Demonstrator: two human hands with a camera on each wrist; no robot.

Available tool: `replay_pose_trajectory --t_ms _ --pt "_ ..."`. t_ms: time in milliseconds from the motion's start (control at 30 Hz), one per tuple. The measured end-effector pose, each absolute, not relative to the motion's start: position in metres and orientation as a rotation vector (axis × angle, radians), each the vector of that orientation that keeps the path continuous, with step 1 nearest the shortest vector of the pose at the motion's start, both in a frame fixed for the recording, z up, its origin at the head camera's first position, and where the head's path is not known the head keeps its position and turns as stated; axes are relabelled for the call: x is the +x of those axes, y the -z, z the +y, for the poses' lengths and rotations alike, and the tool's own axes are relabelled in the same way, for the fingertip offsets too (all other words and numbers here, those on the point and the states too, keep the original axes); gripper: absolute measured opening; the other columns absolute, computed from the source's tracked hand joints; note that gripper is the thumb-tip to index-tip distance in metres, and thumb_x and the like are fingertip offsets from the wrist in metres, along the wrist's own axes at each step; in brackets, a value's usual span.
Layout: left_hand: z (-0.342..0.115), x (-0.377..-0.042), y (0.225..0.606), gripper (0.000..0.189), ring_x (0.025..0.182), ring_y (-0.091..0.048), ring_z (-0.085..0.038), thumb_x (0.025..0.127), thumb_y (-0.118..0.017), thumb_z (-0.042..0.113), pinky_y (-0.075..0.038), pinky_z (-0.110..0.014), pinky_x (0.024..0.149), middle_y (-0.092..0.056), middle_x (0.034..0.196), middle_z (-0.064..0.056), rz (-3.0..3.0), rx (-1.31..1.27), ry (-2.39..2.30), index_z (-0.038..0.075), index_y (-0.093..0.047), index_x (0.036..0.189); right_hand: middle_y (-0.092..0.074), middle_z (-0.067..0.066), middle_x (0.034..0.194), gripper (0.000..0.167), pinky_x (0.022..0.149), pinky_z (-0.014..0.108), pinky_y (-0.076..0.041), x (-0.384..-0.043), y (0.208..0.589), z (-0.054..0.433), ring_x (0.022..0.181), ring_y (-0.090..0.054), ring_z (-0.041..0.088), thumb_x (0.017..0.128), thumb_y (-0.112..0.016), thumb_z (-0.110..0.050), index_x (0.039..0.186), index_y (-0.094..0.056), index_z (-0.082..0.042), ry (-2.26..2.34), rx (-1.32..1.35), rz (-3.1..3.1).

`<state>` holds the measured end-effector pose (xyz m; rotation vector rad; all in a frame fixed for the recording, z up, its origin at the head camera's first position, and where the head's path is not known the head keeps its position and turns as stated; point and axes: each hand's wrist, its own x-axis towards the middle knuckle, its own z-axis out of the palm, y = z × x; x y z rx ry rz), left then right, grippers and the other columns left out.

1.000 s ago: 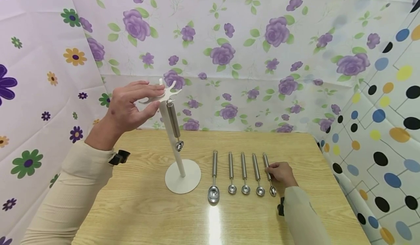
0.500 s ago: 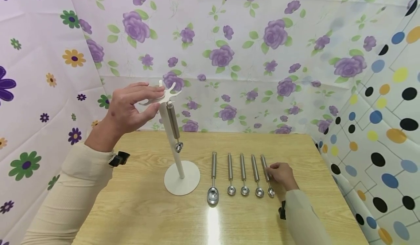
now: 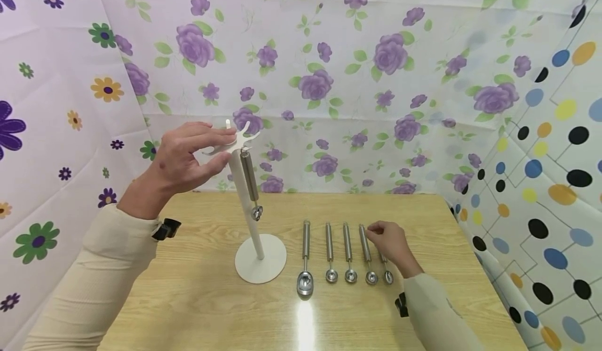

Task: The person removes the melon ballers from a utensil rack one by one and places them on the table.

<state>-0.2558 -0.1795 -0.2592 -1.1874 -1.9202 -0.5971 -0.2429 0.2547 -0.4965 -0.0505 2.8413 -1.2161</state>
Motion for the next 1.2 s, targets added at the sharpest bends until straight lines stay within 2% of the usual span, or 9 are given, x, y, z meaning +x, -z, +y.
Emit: replay_pose_trajectory --t_ms 233,367,533,733,933,1200 --pt "-0.181 -0.252 0.257 0.039 0.091 -0.07 -0.032 0.086 -0.069 0.031 -0.05 -0.049 0.088 -0.073 0.111 -0.013 -1.986 -1.178 0.566 0.0 -0.077 0.107 -0.07 0.015 0.1 0.03 0.068 0.036 -0.057 -0.243 0.468 0.234 0.081 -0.068 0.022 0.1 -0.063 -0.022 0.114 -0.068 0.004 1.26 -0.106 2.851" --pt "-0.181 -0.25 0.256 0.039 0.092 -0.07 -0.033 0.084 -0.072 0.03 -0.05 -0.049 0.089 -0.073 0.112 -0.013 -2.012 -1.169 0.55 -0.001 -0.076 0.108 -0.07 0.015 0.101 0.03 0.068 0.035 -0.055 -0.243 0.455 0.225 0.084 -0.068 0.024 0.1 -0.063 -0.024 0.114 -0.069 0.002 1.278 -0.16 2.864" --pt "-0.181 -0.249 0.254 0.04 0.092 -0.071 -0.033 0.084 -0.071 0.031 -0.05 -0.05 0.088 -0.073 0.112 -0.013 -2.02 -1.164 0.512 0.0 -0.077 0.109 -0.07 0.012 0.104 0.033 0.075 0.04 -0.056 -0.244 0.44 0.214 0.089 -0.068 0.024 0.1 -0.062 -0.027 0.118 -0.068 0.0 1.312 -0.194 2.838" --pt "-0.179 -0.248 0.252 0.039 0.086 -0.07 -0.031 0.085 -0.071 0.032 -0.051 -0.048 0.082 -0.074 0.109 -0.012 -2.015 -1.152 0.473 0.001 -0.078 0.107 -0.069 0.01 0.101 0.036 0.08 0.041 -0.056 -0.244 0.424 0.2 0.09 -0.067 0.022 0.1 -0.063 -0.031 0.12 -0.067 -0.002 1.389 -0.213 2.763" --pt "-0.177 -0.247 0.252 0.036 0.086 -0.071 -0.031 0.084 -0.071 0.03 -0.051 -0.048 0.082 -0.074 0.107 -0.013 -2.0 -1.14 0.458 0.002 -0.078 0.105 -0.07 0.014 0.108 0.036 0.085 0.044 -0.055 -0.245 0.407 0.188 0.095 -0.069 0.027 0.099 -0.063 -0.031 0.12 -0.068 -0.001 1.443 -0.282 2.75" --pt "-0.176 -0.246 0.252 0.034 0.084 -0.071 -0.03 0.086 -0.069 0.031 -0.05 -0.049 0.082 -0.074 0.107 -0.01 -2.008 -1.092 0.419 0.004 -0.079 0.104 -0.071 0.011 0.11 0.036 0.084 0.043 -0.055 -0.248 0.384 0.173 0.097 -0.068 0.024 0.099 -0.065 -0.029 0.123 -0.067 -0.002 1.438 -0.403 2.769"
